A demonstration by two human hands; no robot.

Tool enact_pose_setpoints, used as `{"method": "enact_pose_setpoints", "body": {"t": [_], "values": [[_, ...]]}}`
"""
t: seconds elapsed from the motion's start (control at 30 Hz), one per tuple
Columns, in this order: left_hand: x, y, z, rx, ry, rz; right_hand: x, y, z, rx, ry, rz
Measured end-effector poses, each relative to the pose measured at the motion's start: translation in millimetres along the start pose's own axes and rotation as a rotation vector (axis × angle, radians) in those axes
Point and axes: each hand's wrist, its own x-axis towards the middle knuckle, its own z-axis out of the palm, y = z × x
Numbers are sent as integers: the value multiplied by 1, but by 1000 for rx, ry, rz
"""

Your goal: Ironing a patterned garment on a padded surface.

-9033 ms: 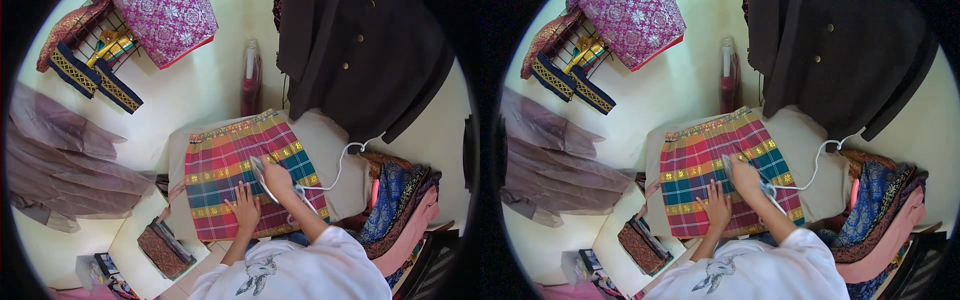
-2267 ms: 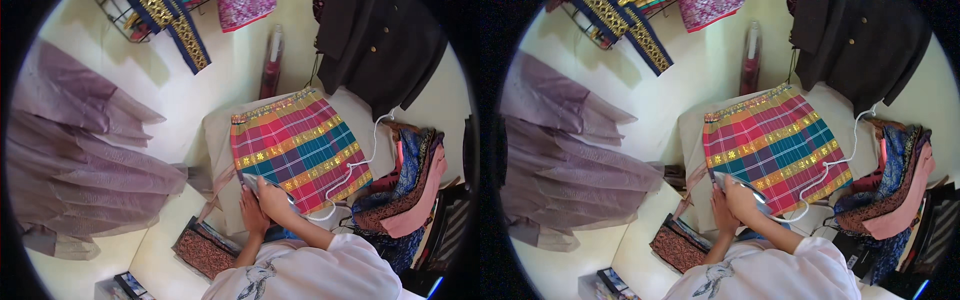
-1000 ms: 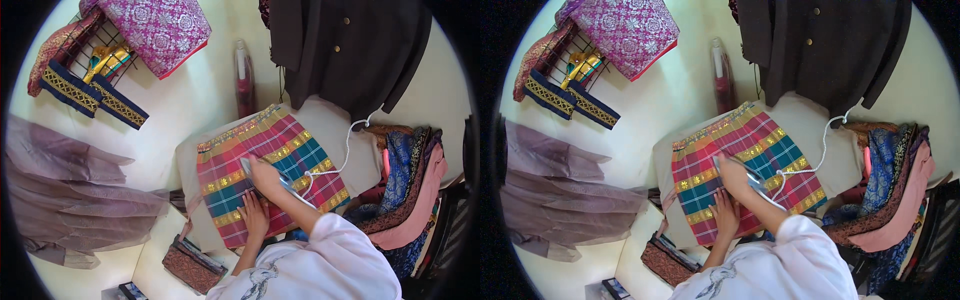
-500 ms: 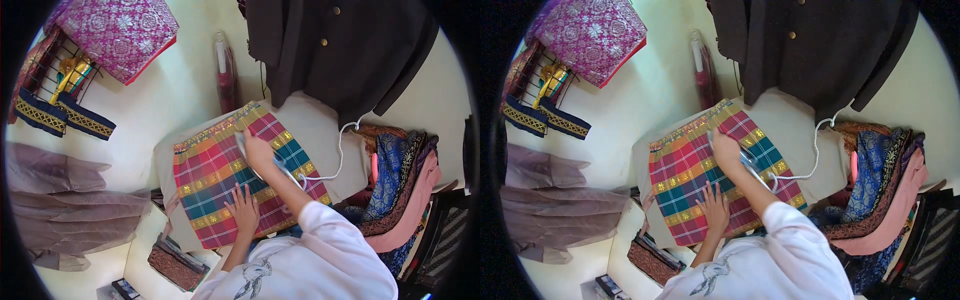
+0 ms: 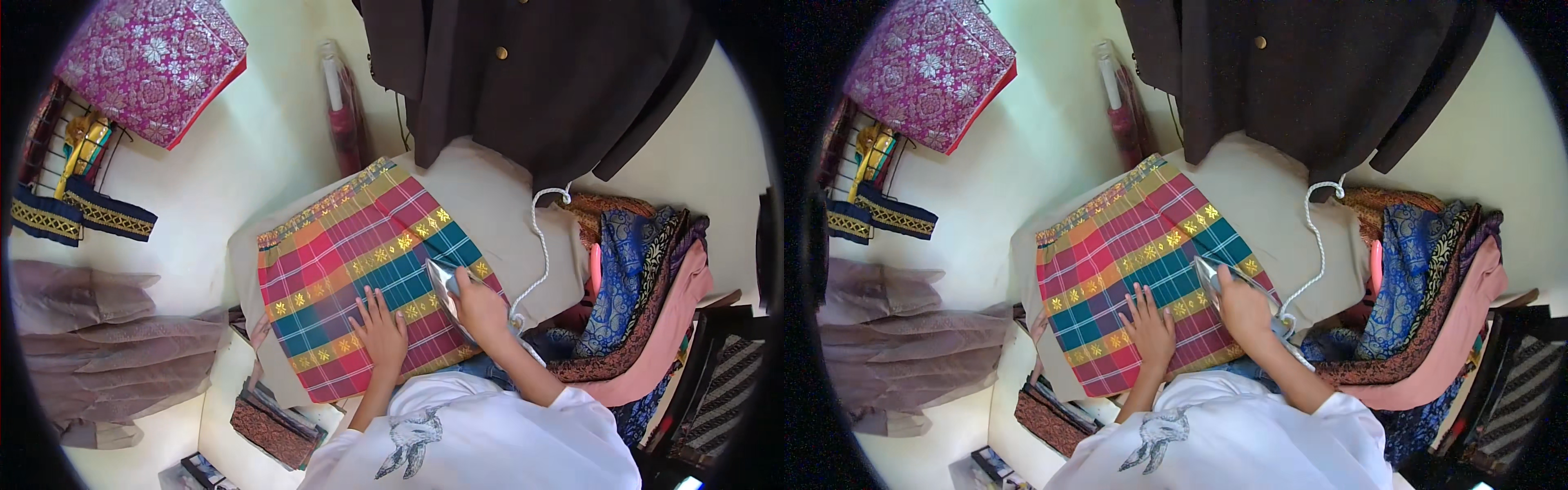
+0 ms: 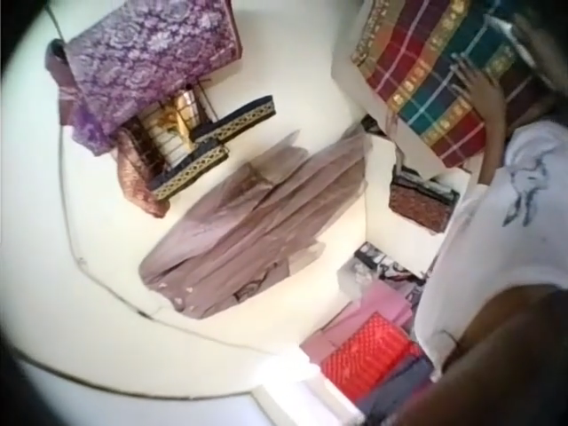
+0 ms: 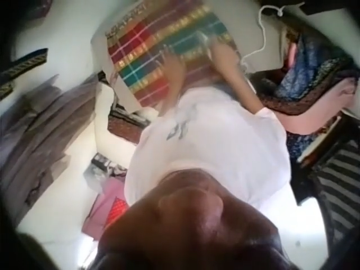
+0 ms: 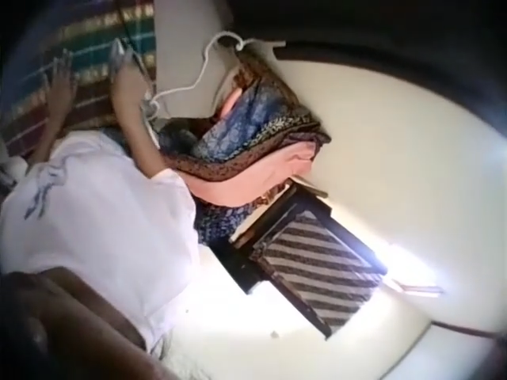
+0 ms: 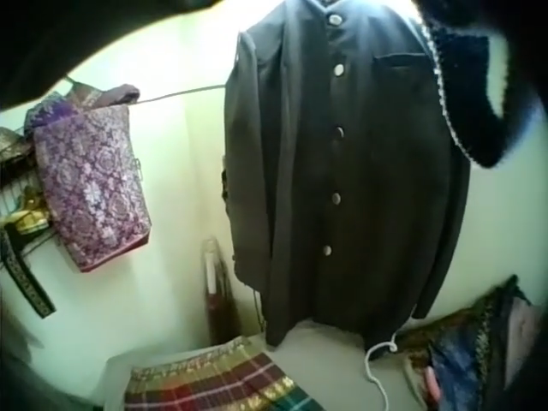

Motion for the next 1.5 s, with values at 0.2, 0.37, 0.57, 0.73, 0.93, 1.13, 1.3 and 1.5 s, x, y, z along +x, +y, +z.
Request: {"method": "enact_pose_setpoints", "body": {"t": [0.2,0.37,0.57,0.73,0.93,1.13,1.3,1.5], "values": [[7,13,-2,-50,-76,59,98,-22,6,16,178,-32],[7,35,-13,113,-120,70,174,-44,11,49,202,-61],[2,33,-5,35,-50,47,113,-18,0,105,111,-63],[1,30,-3,-129,-45,66,9,28,-12,64,58,65],[3,35,-4,-50,-85,172,34,22,-14,53,58,51],[4,37,-3,-26,-45,202,163,-6,-7,96,285,-25],[5,36,-3,-38,-24,203,197,-13,-7,88,310,-36],[3,25,9,-118,5,168,50,-1,2,52,112,-128]]}}
